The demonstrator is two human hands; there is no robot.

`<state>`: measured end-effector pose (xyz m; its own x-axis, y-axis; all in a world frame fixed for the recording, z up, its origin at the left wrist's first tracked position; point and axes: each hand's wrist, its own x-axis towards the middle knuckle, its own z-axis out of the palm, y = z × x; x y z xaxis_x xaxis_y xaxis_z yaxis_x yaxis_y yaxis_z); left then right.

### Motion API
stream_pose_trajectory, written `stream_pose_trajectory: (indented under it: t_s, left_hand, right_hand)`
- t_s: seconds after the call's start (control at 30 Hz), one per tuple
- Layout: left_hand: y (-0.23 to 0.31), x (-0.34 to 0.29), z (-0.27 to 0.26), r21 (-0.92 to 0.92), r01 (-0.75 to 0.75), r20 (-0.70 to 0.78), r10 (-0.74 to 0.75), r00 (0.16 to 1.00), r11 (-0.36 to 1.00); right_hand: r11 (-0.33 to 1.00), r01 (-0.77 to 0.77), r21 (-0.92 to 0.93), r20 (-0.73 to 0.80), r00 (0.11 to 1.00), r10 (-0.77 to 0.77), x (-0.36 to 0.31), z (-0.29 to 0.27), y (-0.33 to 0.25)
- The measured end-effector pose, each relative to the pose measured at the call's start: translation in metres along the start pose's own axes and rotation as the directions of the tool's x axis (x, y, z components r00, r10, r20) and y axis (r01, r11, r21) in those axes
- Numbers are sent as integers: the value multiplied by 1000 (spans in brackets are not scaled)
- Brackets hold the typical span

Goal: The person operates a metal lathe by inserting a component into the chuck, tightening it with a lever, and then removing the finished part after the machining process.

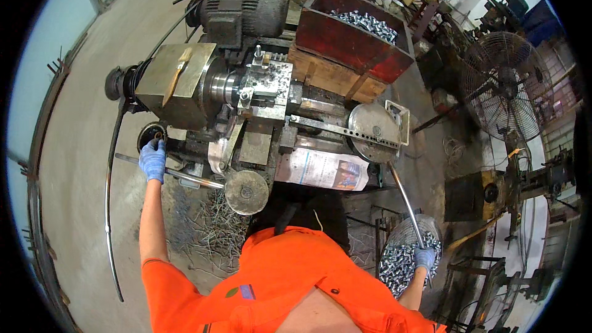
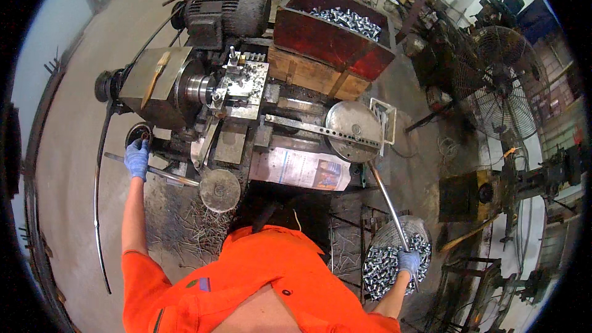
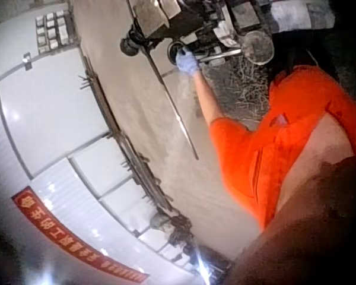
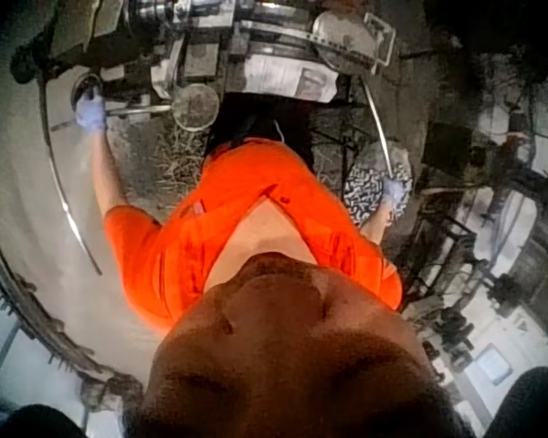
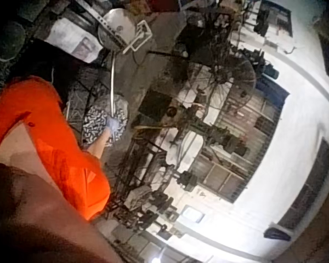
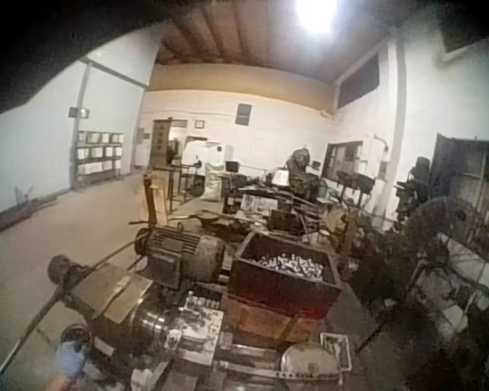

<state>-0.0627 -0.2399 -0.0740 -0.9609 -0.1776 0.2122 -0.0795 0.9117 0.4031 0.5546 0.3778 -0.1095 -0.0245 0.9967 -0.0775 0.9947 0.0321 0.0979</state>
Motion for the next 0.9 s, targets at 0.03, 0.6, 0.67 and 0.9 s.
stream_pose_trajectory:
  t_s: [0.03, 0.6, 0.67, 0.9]
  left_hand:
    - [0, -1, 0, -3, 2, 5, -2, 1000, 1000]
    - [-5, 1, 6, -21, 12, -14, -12, 1000, 1000]
    - [-7, 2, 7, -18, -10, -29, 9, 1000, 1000]
    - [-10, 4, 8, -31, 7, 10, -7, 1000, 999]
  right_hand:
    - [1000, -14, 5, 3, 1000, 14, 0, 1, 0]
    - [995, -95, 22, 31, 995, 94, -16, -13, -12]
    - [993, -112, 42, 30, 993, 111, -17, -13, -12]
    - [996, -89, 18, 14, 996, 89, -15, -3, -6]
